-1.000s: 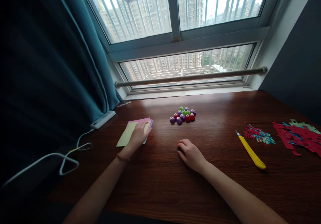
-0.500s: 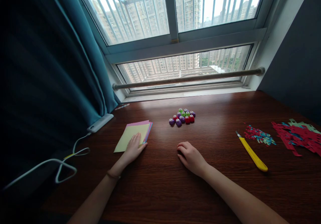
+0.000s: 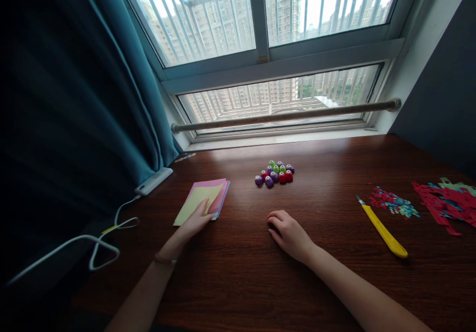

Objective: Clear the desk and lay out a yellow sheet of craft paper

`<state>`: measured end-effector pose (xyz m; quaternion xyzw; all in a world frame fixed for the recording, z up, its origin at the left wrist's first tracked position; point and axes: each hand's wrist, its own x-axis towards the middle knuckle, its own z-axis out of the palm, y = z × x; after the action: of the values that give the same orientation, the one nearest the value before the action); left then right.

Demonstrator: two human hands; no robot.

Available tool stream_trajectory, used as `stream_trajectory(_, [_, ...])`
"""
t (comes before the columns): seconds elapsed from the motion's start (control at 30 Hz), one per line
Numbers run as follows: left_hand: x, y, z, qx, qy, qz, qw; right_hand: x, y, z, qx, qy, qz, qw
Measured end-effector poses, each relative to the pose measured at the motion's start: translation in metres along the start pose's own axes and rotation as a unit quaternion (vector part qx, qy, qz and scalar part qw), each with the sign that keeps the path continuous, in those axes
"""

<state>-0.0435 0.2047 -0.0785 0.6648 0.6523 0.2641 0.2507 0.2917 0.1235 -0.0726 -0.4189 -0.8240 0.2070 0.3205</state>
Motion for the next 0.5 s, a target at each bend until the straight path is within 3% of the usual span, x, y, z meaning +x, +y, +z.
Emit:
stream_trajectory(0.3, [-0.003, 0.022, -0.007, -0.141, 0.078, 0.009, 0.987, 0.0, 0.0, 0.0, -0.005, 0.009, -0.003, 1.0])
stream_trajectory(0.4, [-0.01, 0.036, -0.007, -0.231, 0.083, 0.044, 0.968, 0.001, 0.0, 0.0, -0.004, 0.012, -0.005, 1.0])
stream_trajectory(0.5, [-0.019, 0.048, -0.007, -0.349, 0.053, 0.057, 0.934, 0.0, -0.001, 0.001, 0.003, 0.013, -0.003, 1.0])
